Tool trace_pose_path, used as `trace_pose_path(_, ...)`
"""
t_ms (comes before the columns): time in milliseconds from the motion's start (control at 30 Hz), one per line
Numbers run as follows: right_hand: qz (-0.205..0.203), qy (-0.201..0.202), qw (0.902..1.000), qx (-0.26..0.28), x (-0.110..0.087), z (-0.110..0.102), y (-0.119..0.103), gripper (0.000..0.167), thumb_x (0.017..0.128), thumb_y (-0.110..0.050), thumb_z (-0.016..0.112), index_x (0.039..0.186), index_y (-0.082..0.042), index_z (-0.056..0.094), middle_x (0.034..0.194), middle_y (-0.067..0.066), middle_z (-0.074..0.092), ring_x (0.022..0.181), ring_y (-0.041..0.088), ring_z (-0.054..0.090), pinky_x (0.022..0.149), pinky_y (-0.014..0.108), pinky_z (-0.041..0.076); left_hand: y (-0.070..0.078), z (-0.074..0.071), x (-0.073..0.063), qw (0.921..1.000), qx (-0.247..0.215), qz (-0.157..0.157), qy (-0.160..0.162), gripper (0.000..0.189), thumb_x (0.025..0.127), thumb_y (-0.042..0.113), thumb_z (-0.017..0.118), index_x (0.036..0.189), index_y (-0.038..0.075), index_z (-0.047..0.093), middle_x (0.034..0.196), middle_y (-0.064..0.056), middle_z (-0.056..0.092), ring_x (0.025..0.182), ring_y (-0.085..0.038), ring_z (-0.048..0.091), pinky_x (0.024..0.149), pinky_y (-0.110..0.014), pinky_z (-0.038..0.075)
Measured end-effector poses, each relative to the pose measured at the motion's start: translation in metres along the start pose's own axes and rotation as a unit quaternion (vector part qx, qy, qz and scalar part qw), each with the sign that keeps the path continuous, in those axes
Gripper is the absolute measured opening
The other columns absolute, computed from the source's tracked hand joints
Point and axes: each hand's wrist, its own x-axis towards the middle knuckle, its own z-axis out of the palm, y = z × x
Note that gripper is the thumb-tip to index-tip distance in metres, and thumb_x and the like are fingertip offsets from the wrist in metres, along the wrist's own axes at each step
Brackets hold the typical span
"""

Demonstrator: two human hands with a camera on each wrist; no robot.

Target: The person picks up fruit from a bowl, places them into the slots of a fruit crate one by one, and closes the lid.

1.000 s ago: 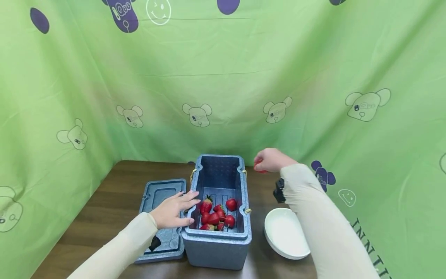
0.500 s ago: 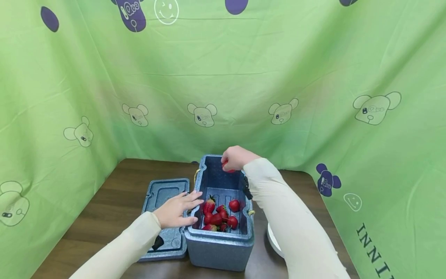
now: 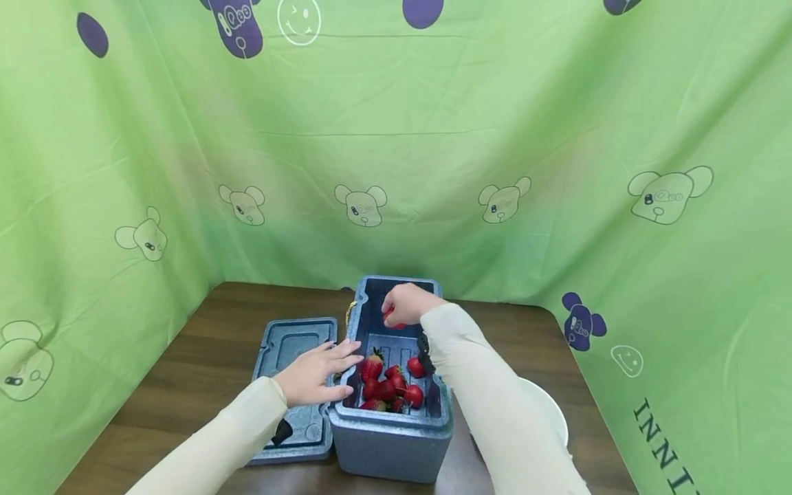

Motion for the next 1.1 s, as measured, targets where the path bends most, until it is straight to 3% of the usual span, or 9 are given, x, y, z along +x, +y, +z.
trace_pose_path(533, 0.018, -0.026, 0.9963, 0.079, 0.003, 0.066, 0.014, 0.019, 0.078, -0.005, 0.072, 0.097, 0.001, 0.072, 0.085, 0.003, 0.068, 0.070, 0.010, 0.055, 0.072, 0.026, 0.051, -0.004, 0.002, 0.000, 1.0000, 0.002, 0.000, -0.004, 0.059, 0.094, 0.045, 0.049, 0.142, 0.011, 0.048, 0.152, -0.006, 0.036, 0.140, -0.022, 0.030, 0.112, -0.050, 0.023)
trace_pose_path(667, 0.038, -0.031, 0.9942, 0.096, 0.001, 0.073, 0.016, 0.019, 0.078, -0.004, 0.072, 0.097, 0.001, 0.072, 0.083, 0.003, 0.067, 0.069, 0.010, 0.055, 0.069, 0.026, 0.051, -0.003, 0.001, 0.000, 1.0000, 0.007, -0.001, -0.004, 0.059, 0.094, 0.045, 0.050, 0.143, 0.012, 0.048, 0.152, -0.005, 0.036, 0.140, -0.021, 0.030, 0.112, -0.049, 0.022)
trace_pose_path(1100, 0.025, -0.030, 0.9956, 0.085, 0.005, 0.083, 0.021, 0.020, 0.075, -0.005, 0.072, 0.094, 0.000, 0.073, 0.080, 0.002, 0.068, 0.068, 0.009, 0.054, 0.068, 0.024, 0.050, -0.002, 0.001, 0.000, 0.9998, 0.007, -0.012, -0.011, 0.059, 0.094, 0.046, 0.049, 0.143, 0.013, 0.047, 0.152, -0.003, 0.034, 0.141, -0.019, 0.028, 0.114, -0.046, 0.020)
